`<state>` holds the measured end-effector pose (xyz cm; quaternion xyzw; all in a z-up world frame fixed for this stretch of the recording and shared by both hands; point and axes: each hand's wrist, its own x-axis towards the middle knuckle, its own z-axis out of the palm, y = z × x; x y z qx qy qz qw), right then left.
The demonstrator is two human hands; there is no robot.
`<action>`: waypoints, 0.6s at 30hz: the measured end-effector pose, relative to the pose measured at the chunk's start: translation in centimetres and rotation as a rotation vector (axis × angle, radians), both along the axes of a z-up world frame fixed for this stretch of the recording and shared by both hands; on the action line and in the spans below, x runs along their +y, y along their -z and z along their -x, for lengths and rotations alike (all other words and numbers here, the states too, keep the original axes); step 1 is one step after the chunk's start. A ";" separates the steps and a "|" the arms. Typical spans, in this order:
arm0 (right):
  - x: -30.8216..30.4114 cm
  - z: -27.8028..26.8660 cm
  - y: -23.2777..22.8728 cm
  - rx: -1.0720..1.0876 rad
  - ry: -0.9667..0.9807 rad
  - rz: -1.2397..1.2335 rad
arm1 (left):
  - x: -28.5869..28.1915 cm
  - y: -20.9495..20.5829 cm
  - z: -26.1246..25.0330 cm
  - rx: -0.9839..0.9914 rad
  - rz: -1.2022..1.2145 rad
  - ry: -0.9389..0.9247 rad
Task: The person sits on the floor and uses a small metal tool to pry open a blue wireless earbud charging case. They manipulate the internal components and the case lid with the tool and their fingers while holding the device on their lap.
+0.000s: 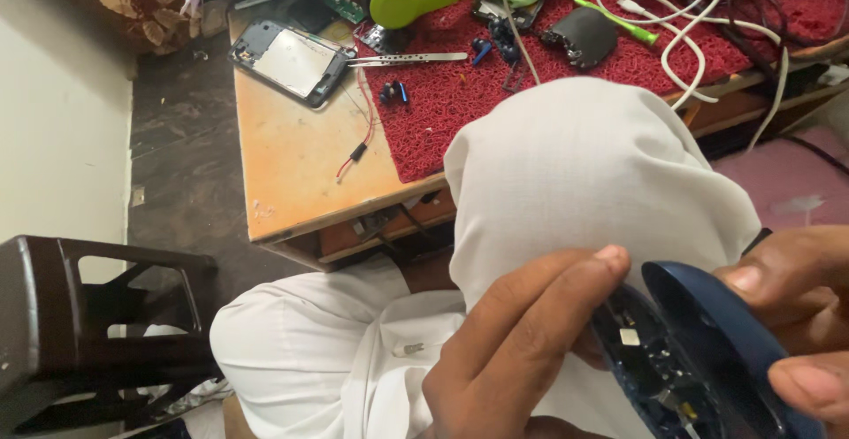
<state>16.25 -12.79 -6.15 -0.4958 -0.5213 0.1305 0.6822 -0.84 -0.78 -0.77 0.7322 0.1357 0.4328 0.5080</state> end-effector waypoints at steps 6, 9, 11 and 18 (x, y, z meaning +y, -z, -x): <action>-0.6 -0.4 0.3 0.067 -0.038 -0.006 | -0.1 -0.4 -0.2 0.001 0.011 -0.015; -0.7 -0.6 1.1 0.126 -0.064 -0.007 | -0.1 -0.3 -0.2 -0.013 0.039 0.001; -1.2 -1.0 1.7 0.175 -0.097 0.000 | -0.1 -0.1 -0.3 -0.018 0.066 0.023; -4.6 -3.7 4.9 0.545 -0.370 0.136 | 1.2 0.2 0.9 -0.020 0.090 0.171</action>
